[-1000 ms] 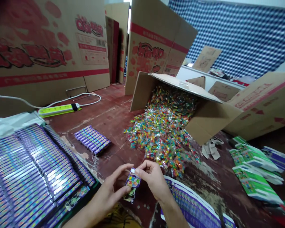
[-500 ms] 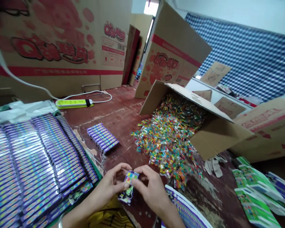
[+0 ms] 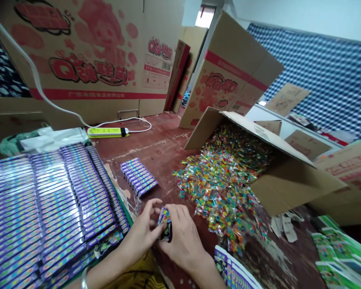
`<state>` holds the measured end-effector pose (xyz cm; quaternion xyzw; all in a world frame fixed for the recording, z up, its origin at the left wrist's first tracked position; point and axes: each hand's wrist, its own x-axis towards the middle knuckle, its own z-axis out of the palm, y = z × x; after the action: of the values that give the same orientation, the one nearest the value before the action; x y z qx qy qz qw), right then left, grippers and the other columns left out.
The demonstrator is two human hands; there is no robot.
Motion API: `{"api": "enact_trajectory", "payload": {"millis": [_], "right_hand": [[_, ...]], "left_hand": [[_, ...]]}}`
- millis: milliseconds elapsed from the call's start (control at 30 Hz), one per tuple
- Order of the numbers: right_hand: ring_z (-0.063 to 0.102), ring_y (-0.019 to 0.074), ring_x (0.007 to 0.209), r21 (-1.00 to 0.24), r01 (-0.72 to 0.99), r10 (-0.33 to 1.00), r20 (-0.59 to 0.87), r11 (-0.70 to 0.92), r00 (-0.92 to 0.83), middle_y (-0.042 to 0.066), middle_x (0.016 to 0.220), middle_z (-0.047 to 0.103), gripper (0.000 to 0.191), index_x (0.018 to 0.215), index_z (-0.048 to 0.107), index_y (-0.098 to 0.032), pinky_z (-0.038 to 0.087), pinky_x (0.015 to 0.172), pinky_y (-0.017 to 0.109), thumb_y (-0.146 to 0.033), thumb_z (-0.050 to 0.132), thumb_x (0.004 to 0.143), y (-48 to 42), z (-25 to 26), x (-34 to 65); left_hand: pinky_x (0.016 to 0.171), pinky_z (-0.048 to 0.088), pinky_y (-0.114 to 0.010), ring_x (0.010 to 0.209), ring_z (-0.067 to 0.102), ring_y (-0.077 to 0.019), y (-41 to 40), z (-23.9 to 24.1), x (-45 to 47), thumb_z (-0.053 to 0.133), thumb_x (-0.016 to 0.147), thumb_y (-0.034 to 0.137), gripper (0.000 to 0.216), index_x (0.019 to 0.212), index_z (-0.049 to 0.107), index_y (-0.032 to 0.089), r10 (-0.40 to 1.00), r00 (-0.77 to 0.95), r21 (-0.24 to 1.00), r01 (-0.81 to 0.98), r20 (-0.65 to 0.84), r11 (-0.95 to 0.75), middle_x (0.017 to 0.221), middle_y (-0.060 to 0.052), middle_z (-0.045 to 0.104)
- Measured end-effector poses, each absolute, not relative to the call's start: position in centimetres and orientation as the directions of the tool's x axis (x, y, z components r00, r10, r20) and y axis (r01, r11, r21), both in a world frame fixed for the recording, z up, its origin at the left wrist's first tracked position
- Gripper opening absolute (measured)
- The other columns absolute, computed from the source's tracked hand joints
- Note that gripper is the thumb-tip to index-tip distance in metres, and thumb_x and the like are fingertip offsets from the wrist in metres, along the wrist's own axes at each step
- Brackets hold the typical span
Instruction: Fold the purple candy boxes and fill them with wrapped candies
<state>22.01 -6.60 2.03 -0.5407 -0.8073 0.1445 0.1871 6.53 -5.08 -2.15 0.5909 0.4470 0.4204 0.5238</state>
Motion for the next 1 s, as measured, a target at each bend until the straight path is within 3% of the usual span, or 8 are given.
{"api": "enact_trajectory", "payload": {"millis": [100,167,233,367,533,700,867,1000], "right_hand": [[0.052,0.0259,0.120,-0.619,0.742,0.966,0.160,0.258,-0.203,0.007,0.128,0.056,0.073,0.132,0.046,-0.022,0.043,0.105,0.040,-0.020,0.075,0.066,-5.4,0.5,21.8],[0.054,0.0251,0.120,-0.718,0.665,0.979,0.157,0.203,-0.128,0.007,0.130,0.057,0.076,0.133,0.044,-0.023,0.043,0.106,0.039,-0.022,0.077,0.065,-4.1,-1.0,21.2],[0.057,0.0248,0.118,-0.769,0.613,0.982,0.175,0.180,-0.069,0.007,0.129,0.059,0.076,0.134,0.042,-0.023,0.044,0.104,0.039,-0.024,0.077,0.067,-2.7,-2.6,20.1],[0.055,0.0289,0.120,-0.709,0.691,0.965,0.256,0.142,0.064,0.012,0.130,0.059,0.081,0.138,0.041,-0.019,0.045,0.102,0.042,-0.031,0.079,0.068,-0.3,-4.8,17.2],[0.049,0.0354,0.124,-0.664,0.742,0.947,0.289,0.095,0.138,0.018,0.131,0.057,0.088,0.140,0.043,-0.015,0.041,0.105,0.048,-0.034,0.083,0.064,0.7,-6.4,14.4],[0.047,0.0367,0.126,-0.636,0.769,0.946,0.283,0.062,0.158,0.019,0.134,0.055,0.095,0.142,0.041,-0.013,0.036,0.108,0.048,-0.037,0.085,0.062,1.1,-7.1,13.7],[0.049,0.0360,0.123,-0.655,0.754,0.942,0.284,0.056,0.177,0.019,0.133,0.056,0.095,0.140,0.044,-0.012,0.036,0.107,0.048,-0.042,0.086,0.060,1.7,-7.0,13.1],[0.045,0.0345,0.128,-0.667,0.744,0.940,0.281,0.048,0.192,0.020,0.137,0.053,0.102,0.144,0.037,-0.012,0.029,0.112,0.048,-0.044,0.086,0.061,2.0,-7.0,12.5]], "left_hand": [[0.071,0.055,-0.028,0.076,0.070,-0.0177,-2.5,-0.9,3.8,0.061,0.086,0.034,0.047,0.127,0.043,0.022,0.964,0.259,0.959,0.253,0.062,-0.129,0.101,-0.004,0.068],[0.077,0.055,-0.027,0.085,0.071,-0.0182,0.4,0.1,0.8,0.053,0.091,0.044,0.040,0.125,0.047,0.024,0.980,0.105,0.847,0.494,0.167,-0.197,0.102,-0.003,0.070],[0.090,0.051,-0.034,0.102,0.067,-0.0232,3.9,1.0,-2.5,0.050,0.092,0.047,0.041,0.125,0.048,0.021,0.978,-0.011,0.777,0.608,0.210,-0.160,0.113,-0.007,0.068],[0.099,0.045,-0.044,0.115,0.059,-0.0302,10.9,1.6,-7.0,0.054,0.091,0.042,0.039,0.120,0.055,0.016,0.979,-0.077,0.639,0.767,0.191,-0.064,0.121,-0.015,0.064],[0.088,0.053,-0.046,0.102,0.064,-0.0238,15.3,0.3,-7.2,0.059,0.094,0.035,0.032,0.118,0.059,0.015,0.998,0.045,0.505,0.861,0.046,-0.062,0.118,-0.010,0.063],[0.086,0.054,-0.044,0.102,0.064,-0.0233,15.3,-0.6,-5.8,0.059,0.094,0.032,0.029,0.118,0.060,0.016,0.985,0.168,0.432,0.891,-0.033,-0.137,0.119,-0.009,0.063],[0.087,0.054,-0.045,0.103,0.063,-0.0238,15.2,-0.6,-5.6,0.059,0.094,0.033,0.029,0.118,0.060,0.016,0.984,0.176,0.377,0.913,-0.025,-0.154,0.120,-0.009,0.063],[0.091,0.052,-0.047,0.105,0.063,-0.0243,15.5,-0.7,-5.7,0.057,0.095,0.037,0.031,0.117,0.061,0.016,0.985,0.171,0.354,0.922,-0.012,-0.156,0.119,-0.009,0.064]]}}
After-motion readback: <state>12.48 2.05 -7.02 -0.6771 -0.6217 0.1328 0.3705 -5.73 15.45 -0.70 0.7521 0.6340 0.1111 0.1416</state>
